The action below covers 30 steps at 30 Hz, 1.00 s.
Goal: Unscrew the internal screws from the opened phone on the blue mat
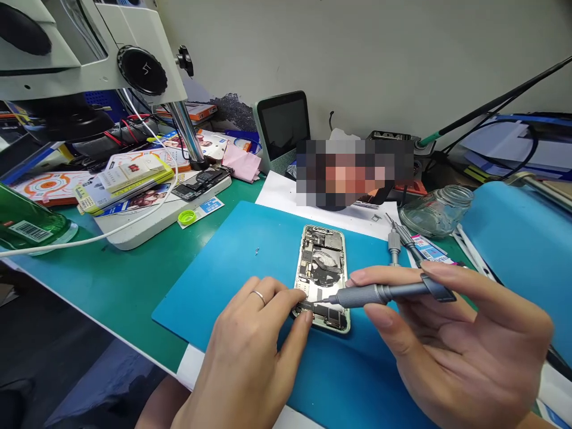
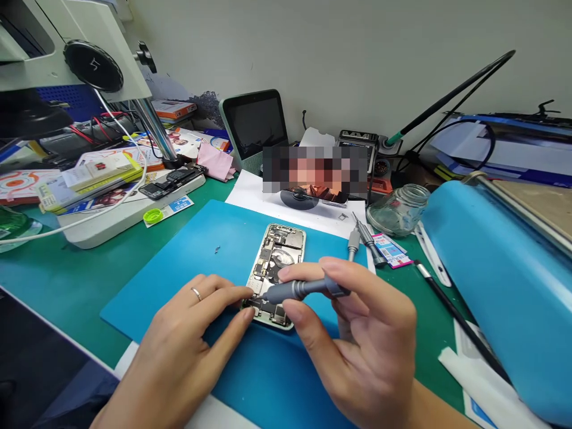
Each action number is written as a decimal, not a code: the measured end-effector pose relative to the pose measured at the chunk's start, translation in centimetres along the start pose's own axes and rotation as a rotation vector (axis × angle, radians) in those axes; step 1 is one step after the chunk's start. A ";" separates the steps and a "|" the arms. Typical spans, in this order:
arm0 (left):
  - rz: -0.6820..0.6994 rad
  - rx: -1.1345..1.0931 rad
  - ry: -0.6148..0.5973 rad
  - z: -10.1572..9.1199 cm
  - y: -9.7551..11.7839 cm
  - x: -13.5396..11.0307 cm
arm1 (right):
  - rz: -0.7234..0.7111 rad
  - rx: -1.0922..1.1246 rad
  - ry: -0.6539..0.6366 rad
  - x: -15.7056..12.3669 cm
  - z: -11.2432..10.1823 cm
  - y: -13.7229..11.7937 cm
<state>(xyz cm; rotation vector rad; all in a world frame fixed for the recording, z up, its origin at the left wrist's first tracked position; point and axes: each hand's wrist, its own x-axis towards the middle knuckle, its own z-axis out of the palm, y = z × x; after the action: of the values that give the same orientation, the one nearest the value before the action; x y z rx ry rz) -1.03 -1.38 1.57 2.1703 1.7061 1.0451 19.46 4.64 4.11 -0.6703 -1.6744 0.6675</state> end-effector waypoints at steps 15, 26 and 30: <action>0.052 -0.065 0.027 -0.1 0.0 0.4 | -0.025 -0.033 -0.041 -0.1 0.0 0.2; 0.036 -0.048 0.043 -0.1 0.1 0.3 | -0.011 -0.009 -0.069 -0.2 -0.3 0.0; 0.031 -0.052 0.043 -0.2 0.1 0.4 | -0.015 -0.023 -0.035 -0.2 -0.2 0.0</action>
<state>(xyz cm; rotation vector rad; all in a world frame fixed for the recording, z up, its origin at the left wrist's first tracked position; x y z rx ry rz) -1.01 -1.13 1.91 2.1639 1.6484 1.1391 19.67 4.54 3.99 -0.6653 -1.7198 0.6535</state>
